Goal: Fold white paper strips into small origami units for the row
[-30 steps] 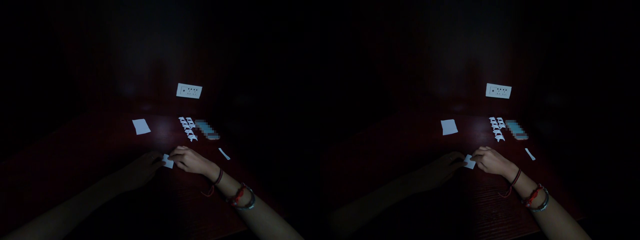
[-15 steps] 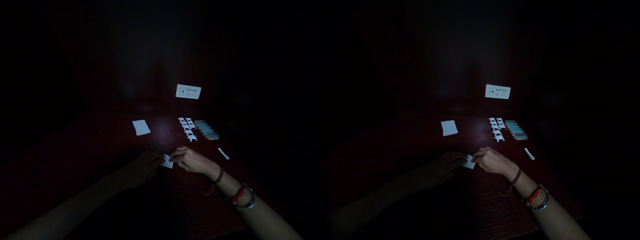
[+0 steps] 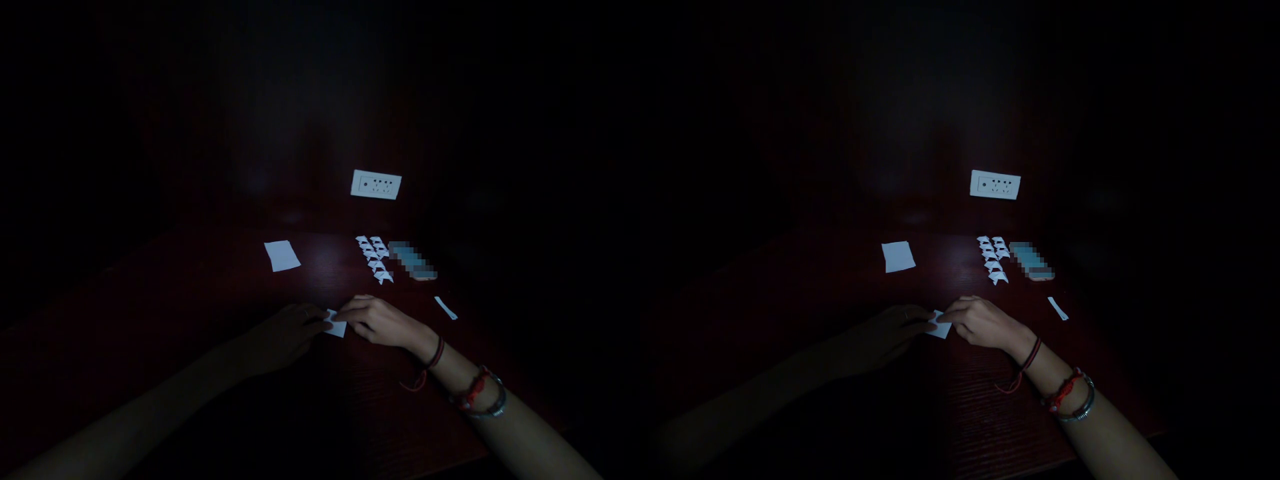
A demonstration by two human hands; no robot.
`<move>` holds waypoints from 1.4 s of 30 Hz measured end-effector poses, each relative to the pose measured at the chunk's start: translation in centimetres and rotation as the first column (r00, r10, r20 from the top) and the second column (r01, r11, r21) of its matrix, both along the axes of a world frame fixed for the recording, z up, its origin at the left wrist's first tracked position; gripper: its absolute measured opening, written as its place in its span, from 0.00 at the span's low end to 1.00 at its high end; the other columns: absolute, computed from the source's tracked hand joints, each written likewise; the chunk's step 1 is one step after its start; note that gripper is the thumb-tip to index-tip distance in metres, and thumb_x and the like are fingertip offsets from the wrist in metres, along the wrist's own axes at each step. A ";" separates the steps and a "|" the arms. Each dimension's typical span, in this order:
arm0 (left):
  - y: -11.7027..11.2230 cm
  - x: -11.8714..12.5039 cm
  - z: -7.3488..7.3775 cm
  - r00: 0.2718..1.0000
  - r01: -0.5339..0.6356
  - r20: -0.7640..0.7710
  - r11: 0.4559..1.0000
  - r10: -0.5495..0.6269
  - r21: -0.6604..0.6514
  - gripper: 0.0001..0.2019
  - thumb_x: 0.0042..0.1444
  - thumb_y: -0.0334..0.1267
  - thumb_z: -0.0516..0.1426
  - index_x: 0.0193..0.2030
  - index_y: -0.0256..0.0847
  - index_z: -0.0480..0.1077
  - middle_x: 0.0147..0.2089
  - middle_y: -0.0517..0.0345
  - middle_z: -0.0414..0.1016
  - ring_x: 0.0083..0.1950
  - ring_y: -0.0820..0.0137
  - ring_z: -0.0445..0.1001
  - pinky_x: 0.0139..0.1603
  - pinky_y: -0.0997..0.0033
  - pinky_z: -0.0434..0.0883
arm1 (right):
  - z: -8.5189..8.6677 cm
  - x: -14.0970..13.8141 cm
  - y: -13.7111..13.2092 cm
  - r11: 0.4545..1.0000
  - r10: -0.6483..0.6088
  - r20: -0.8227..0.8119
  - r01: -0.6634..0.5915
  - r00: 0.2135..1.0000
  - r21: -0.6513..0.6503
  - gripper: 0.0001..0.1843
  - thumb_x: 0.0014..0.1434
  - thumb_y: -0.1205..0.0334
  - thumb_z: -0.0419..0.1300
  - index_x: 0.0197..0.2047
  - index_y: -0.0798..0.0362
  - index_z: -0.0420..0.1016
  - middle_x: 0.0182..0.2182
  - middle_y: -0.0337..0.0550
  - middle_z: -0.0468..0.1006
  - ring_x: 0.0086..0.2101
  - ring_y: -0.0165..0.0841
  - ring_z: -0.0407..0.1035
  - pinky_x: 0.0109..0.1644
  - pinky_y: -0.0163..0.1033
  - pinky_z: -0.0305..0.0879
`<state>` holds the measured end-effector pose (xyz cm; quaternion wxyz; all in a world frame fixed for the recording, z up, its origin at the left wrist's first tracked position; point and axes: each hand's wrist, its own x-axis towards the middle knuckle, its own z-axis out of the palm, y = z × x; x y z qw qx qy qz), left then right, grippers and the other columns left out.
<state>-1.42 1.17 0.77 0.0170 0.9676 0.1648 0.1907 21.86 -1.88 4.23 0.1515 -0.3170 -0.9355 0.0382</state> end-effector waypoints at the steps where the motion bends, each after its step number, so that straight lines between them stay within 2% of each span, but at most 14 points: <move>1: -0.1 0.0 0.0 1.000 0.000 0.003 1.000 0.000 -0.005 0.23 0.51 0.25 0.48 0.55 0.45 0.56 0.55 0.55 0.58 0.54 0.64 0.57 0.52 0.60 0.58 | 0.0 0.0 0.0 1.000 0.000 0.011 0.000 1.000 0.004 0.18 0.54 0.74 0.49 0.46 0.53 0.68 0.41 0.43 0.71 0.42 0.30 0.63 0.48 0.39 0.59; 7: -0.2 0.1 0.1 0.999 -0.037 0.029 0.998 0.038 -0.044 0.22 0.52 0.26 0.48 0.55 0.40 0.55 0.54 0.53 0.59 0.54 0.65 0.58 0.54 0.61 0.57 | 0.0 0.0 0.2 1.000 0.011 0.055 -0.012 0.998 0.023 0.15 0.53 0.74 0.49 0.42 0.55 0.71 0.42 0.45 0.71 0.43 0.31 0.63 0.49 0.39 0.58; 14: -0.2 -0.2 -0.1 0.999 -0.041 0.008 0.998 0.041 -0.043 0.23 0.51 0.25 0.47 0.56 0.42 0.54 0.57 0.54 0.56 0.57 0.65 0.53 0.55 0.60 0.56 | -0.1 0.1 0.3 0.999 0.021 -0.100 -0.025 0.995 -0.042 0.16 0.51 0.77 0.48 0.40 0.57 0.71 0.41 0.43 0.73 0.41 0.28 0.65 0.49 0.36 0.60; 19: -0.1 0.1 -0.6 0.999 -0.039 -0.010 0.999 0.039 0.003 0.24 0.50 0.24 0.48 0.55 0.41 0.54 0.60 0.54 0.50 0.60 0.62 0.47 0.56 0.56 0.53 | -0.7 0.2 0.8 0.999 -0.034 -0.157 0.027 0.987 -0.043 0.14 0.52 0.76 0.48 0.38 0.57 0.71 0.36 0.42 0.74 0.38 0.28 0.66 0.45 0.36 0.62; 31: -0.4 0.8 0.3 0.997 -0.051 -0.054 0.995 0.056 0.083 0.22 0.49 0.25 0.49 0.53 0.39 0.57 0.57 0.52 0.57 0.56 0.63 0.54 0.54 0.58 0.53 | -0.2 -0.8 0.7 0.992 -0.097 0.027 0.094 0.995 0.086 0.15 0.54 0.71 0.49 0.44 0.55 0.70 0.36 0.44 0.69 0.38 0.30 0.63 0.46 0.37 0.58; 42: -1.1 0.9 0.4 0.993 -0.092 -0.058 0.986 0.101 0.142 0.21 0.52 0.28 0.48 0.54 0.37 0.55 0.56 0.51 0.58 0.55 0.61 0.57 0.54 0.58 0.53 | 0.4 -0.9 0.6 0.982 -0.156 0.118 0.141 0.981 0.127 0.11 0.53 0.68 0.51 0.37 0.56 0.72 0.35 0.44 0.71 0.37 0.31 0.65 0.46 0.38 0.58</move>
